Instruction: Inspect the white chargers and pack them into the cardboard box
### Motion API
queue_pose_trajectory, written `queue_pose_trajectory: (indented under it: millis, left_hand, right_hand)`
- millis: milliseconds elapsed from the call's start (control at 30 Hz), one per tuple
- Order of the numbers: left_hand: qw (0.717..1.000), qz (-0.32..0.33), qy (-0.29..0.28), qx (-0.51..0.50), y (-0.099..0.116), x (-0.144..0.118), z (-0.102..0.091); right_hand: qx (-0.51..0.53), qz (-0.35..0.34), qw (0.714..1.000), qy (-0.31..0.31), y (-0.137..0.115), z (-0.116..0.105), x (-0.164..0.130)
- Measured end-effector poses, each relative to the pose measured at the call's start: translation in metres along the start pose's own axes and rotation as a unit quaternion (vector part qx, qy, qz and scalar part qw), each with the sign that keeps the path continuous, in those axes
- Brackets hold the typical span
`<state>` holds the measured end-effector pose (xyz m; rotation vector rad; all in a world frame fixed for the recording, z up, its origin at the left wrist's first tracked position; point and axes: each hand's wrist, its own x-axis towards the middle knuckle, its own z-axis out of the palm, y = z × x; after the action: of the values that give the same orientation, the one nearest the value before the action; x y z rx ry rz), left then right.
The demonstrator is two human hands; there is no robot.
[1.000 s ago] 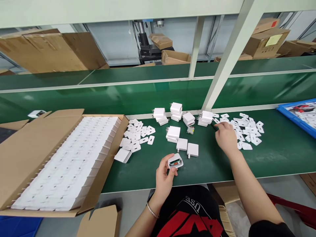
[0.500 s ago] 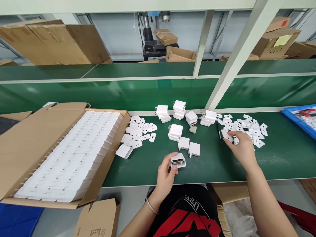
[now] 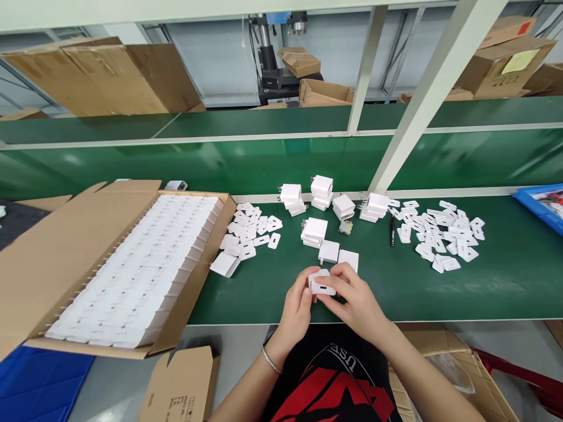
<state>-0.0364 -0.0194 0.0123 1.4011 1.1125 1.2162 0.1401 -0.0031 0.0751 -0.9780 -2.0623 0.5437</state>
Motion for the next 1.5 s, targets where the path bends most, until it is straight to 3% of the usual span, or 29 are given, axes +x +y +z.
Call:
queue_pose_trajectory:
  millis: [167, 333, 433, 700, 967, 1300, 1500]
  left_hand:
    - [1.000, -0.013, 0.007, 0.010, 0.003, 0.002, 0.000]
    - [1.000, 0.014, 0.012, 0.000, 0.004, -0.001, 0.002]
    - [0.999, 0.038, 0.013, 0.000, 0.003, -0.003, 0.001]
    - [0.998, 0.064, -0.026, 0.012, 0.003, 0.002, -0.005]
    - [0.998, 0.039, -0.044, 0.007, 0.006, 0.003, -0.005]
    - [0.998, 0.047, -0.032, 0.017, 0.003, 0.003, -0.001]
    - [0.999, 0.032, -0.016, 0.017, 0.009, 0.000, -0.001]
  right_hand:
    - [0.047, 0.025, 0.999, 0.005, 0.001, 0.010, -0.001]
    - [0.120, 0.183, 0.976, 0.010, 0.003, 0.016, -0.007]
    - [0.174, 0.229, 0.958, 0.001, 0.007, 0.026, -0.012]
    - [0.231, 0.215, 0.947, 0.066, 0.015, 0.053, -0.024]
    - [0.248, 0.207, 0.944, 0.072, 0.013, 0.048, -0.020]
    - [0.234, 0.221, 0.941, 0.106, 0.018, 0.052, -0.023]
    - [0.263, 0.224, 0.934, 0.089, 0.018, 0.050, -0.023]
